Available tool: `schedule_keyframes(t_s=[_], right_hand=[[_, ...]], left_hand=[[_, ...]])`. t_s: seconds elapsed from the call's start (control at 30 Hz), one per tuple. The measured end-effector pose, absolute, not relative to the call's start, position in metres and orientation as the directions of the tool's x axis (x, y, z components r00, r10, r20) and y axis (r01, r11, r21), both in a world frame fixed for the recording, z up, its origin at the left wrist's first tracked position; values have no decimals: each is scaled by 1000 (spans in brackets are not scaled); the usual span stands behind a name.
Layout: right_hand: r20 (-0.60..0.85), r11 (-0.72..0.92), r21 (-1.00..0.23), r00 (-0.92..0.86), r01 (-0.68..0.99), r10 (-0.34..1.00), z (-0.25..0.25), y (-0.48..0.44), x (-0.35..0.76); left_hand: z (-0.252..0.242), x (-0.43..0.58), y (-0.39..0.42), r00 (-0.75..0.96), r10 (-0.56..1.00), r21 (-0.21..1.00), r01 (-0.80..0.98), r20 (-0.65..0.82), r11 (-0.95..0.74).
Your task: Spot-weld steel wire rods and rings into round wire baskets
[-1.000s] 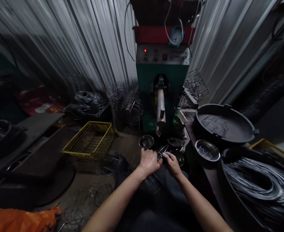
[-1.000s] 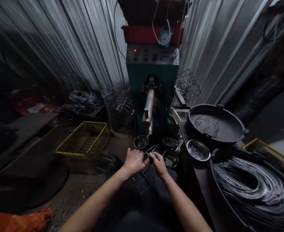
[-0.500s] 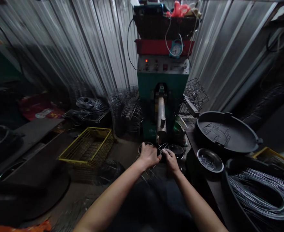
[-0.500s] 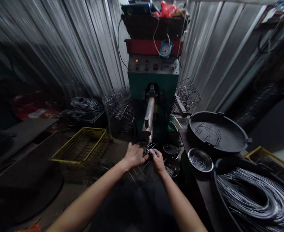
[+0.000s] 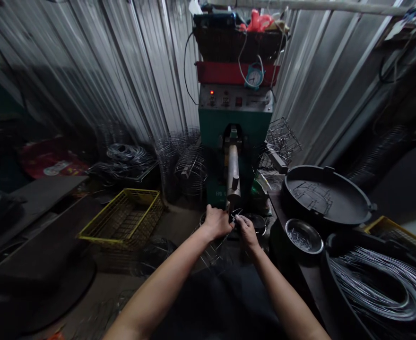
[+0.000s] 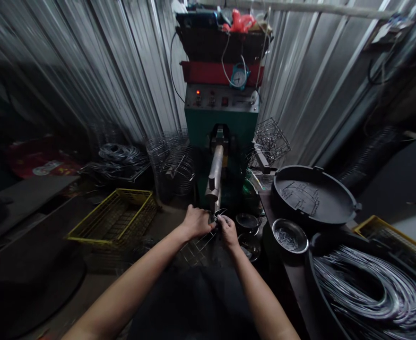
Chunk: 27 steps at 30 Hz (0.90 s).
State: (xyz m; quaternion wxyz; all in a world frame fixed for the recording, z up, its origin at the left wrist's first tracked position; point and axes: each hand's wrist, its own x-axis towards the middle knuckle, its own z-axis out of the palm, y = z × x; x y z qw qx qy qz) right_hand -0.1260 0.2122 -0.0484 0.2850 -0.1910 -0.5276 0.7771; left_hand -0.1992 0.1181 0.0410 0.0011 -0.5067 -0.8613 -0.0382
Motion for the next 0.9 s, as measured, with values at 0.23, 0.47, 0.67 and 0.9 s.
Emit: schedule_keyframes(t_s=[0.23,0.47,0.67,0.9], right_hand=[[-22,-326,-910,-758,-255,652,-45,207,-129],[-51,-243,-961,-785,-129,617,-38,201,-102],[-24,42,-998,-914,45,405,-68,160,-38],[42,32,-999,-873,-31,486,-90,158,-44]], left_hand=[[45,-197,122,-495,869,132,862,16,489],[41,-193,69,-596,775,302,794,212,528],[-37,-154,-1,-969,249,982,35,-13,187],[-57,-122,32,-859,490,908,-313,-146,-278]])
